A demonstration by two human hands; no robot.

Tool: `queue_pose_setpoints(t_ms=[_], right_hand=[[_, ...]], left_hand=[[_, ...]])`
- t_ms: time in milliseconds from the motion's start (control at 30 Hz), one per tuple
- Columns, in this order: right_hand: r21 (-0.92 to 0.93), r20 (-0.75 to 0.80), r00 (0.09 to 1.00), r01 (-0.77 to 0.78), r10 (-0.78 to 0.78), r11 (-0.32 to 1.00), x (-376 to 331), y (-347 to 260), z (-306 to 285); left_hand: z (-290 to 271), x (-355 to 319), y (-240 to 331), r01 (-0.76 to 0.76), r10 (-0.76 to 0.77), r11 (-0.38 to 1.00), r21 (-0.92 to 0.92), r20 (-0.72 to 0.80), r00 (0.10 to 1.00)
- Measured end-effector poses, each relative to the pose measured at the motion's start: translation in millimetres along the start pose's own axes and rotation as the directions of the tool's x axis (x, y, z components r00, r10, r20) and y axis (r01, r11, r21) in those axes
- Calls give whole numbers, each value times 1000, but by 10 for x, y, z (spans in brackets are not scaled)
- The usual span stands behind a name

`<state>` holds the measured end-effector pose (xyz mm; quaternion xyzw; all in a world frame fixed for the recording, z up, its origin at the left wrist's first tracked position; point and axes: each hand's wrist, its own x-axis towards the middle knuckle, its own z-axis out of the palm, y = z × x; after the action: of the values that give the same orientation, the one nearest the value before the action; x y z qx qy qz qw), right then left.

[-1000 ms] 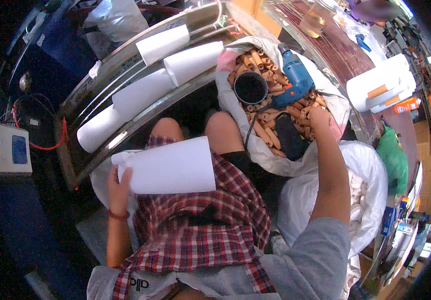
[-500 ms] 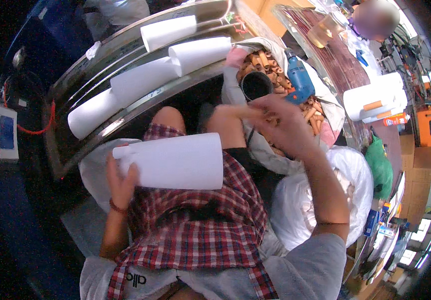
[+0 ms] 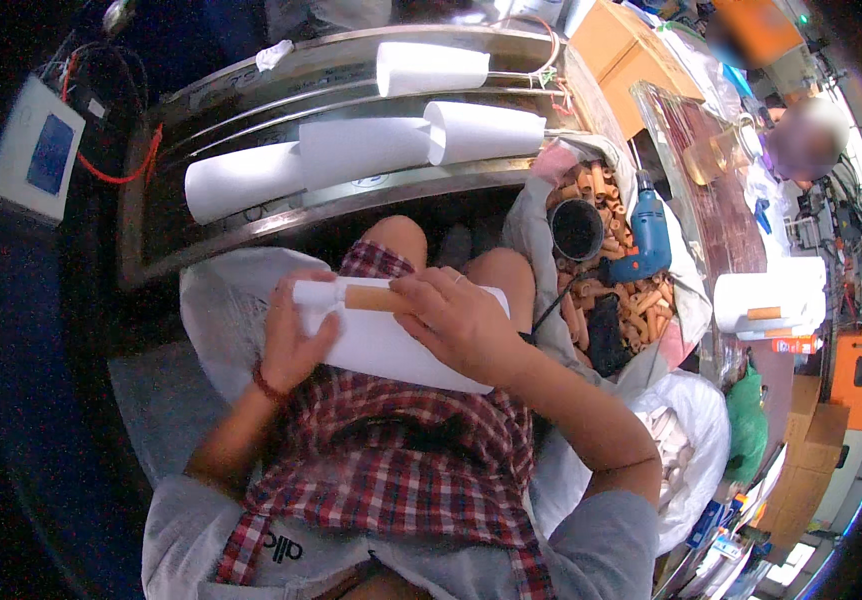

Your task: The person assembles white pitchers by drilling holes into them, attaching wooden handles, and wiping them with a cloth.

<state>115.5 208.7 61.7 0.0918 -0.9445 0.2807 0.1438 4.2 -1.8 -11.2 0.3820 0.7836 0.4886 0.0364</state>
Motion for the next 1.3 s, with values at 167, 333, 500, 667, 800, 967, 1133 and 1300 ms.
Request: queue_pose_setpoints(t_ms=[167, 333, 500, 667, 800, 967, 1133, 1300], right_hand=[[-404, 205, 968, 221, -148, 888, 38, -3, 15], [-255, 247, 966, 141, -77, 957, 173, -56, 69], [133, 440, 883, -247, 166, 960, 252, -110, 41], [-390, 267, 956, 223, -122, 893, 227, -121, 131], [-353, 419, 907, 212, -49, 911, 276, -207, 134], [260, 614, 785, -296, 80, 919, 442, -143, 121], [-323, 468, 883, 205, -32, 924, 426, -291, 124], [-340, 463, 882, 267, -86, 902, 395, -328, 205]], left_hand=[[16, 50, 33, -43, 41, 998, 47, 29, 999], [10, 18, 29, -56, 56, 998, 11, 11, 998], [-15, -20, 17, -93, 93, 995, 16, 29, 995], [-52, -10, 28, -1, 4, 999, -34, 95, 995], [-15, -83, 8, -99, 99, 995, -5, 59, 993], [-18, -121, -5, -153, 152, 988, 14, 42, 987], [-56, -90, -3, -96, 99, 994, -43, 72, 993], [-51, -151, -5, -119, 120, 993, -19, 50, 992]])
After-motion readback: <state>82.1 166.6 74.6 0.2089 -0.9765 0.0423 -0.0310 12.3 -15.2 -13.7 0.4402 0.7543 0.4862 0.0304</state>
